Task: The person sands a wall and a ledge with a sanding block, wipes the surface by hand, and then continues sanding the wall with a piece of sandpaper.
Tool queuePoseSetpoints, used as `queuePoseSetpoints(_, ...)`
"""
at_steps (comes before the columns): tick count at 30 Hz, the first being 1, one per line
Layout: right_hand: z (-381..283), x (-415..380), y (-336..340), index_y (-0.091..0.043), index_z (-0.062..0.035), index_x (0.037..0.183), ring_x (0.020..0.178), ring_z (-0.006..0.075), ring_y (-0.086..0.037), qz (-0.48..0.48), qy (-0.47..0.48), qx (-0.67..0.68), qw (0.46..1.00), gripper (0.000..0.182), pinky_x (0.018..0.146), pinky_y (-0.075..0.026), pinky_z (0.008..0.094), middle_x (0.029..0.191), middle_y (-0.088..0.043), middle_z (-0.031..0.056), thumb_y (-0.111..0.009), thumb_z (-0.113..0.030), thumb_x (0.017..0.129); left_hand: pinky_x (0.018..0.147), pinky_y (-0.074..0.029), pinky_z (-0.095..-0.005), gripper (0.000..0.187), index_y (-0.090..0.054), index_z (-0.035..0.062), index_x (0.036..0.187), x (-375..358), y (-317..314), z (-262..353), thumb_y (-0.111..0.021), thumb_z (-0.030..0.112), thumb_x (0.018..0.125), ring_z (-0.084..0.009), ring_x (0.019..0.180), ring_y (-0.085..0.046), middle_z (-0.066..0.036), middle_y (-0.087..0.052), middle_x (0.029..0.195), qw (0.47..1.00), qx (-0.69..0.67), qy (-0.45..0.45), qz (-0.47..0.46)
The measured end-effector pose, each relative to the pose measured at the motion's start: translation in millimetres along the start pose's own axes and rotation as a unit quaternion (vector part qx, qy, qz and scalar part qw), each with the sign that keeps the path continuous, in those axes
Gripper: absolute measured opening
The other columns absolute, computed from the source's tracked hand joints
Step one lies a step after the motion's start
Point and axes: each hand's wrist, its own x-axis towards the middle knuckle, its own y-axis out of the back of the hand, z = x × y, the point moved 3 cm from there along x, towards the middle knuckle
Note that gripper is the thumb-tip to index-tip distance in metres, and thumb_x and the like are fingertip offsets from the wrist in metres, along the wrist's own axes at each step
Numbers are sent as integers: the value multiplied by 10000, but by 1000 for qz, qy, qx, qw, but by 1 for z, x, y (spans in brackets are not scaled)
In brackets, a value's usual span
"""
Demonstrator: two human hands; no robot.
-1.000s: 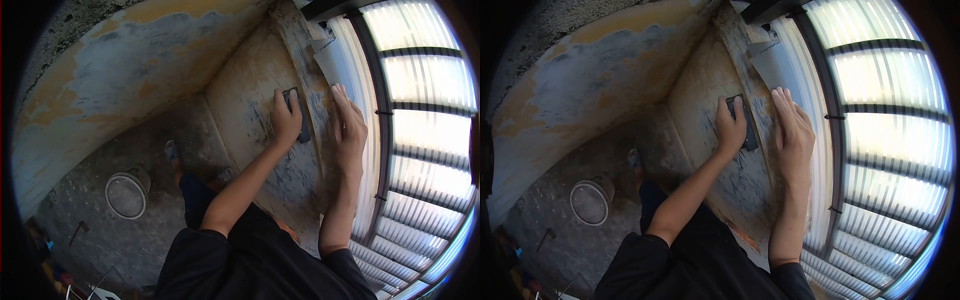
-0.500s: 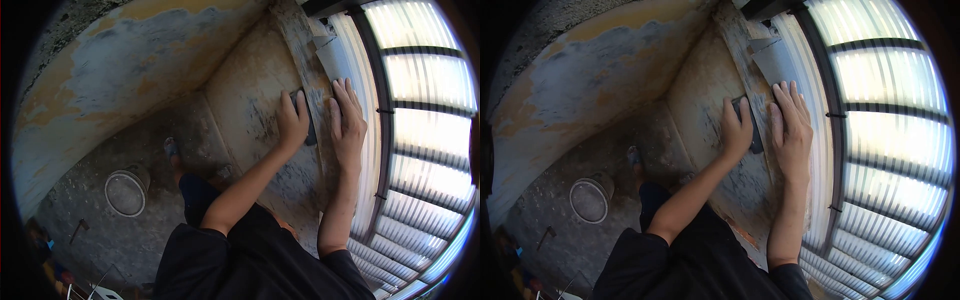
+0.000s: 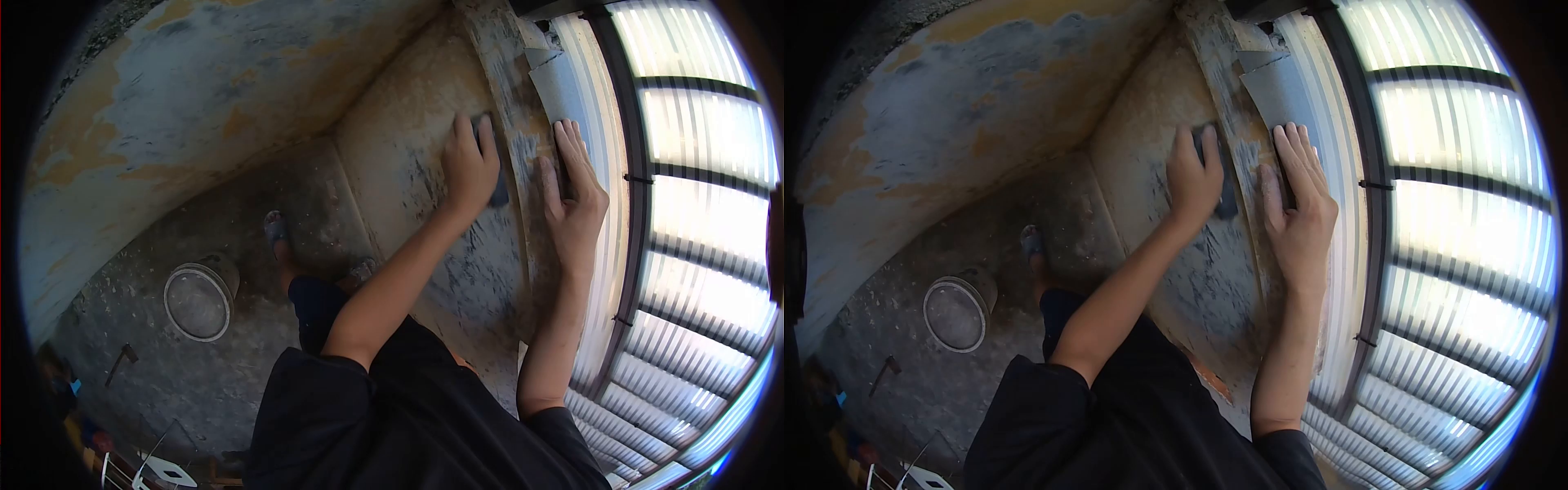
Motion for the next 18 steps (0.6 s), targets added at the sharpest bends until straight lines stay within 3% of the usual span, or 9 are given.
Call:
queuePoseSetpoints(4,0,0,-1,-668,-77,1382,1425,313,-513,-3,1,-4,1000,433,1211,-391,459,1427,-637,161,-711,-67,951,709,-485,-528,251,-520,-29,1000,-7,-2,-4,-570,211,1052,-507,856,-645,-305,-644,896,1000,16,4,-23)
queuePoseSetpoints(8,0,0,-1,-671,-76,1380,1428,310,-510,-1,-7,-1,1000,431,1212,-387,457,1418,-644,161,-708,-66,950,717,-481,-559,283,-522,-25,985,87,-10,-11,-554,247,1055,-533,785,-631,-304,-638,841,997,49,-37,39)
queuePoseSetpoints(11,1,-1,0,-673,-72,1376,1426,312,-512,-2,-8,-2,1000,425,1211,-387,457,1414,-647,162,-696,-59,952,724,-480,-563,293,-530,-25,1002,112,-14,-12,-537,261,1063,-527,814,-635,-305,-640,860,995,70,-35,65)
queuePoseSetpoints(18,2,1,-2,-666,-37,1373,1417,323,-523,5,6,6,1000,423,1205,-393,446,1408,-644,192,-664,-23,950,668,-469,-557,229,-495,-34,995,-35,6,3,-558,178,1054,-504,815,-621,-294,-613,879,998,50,27,-39)
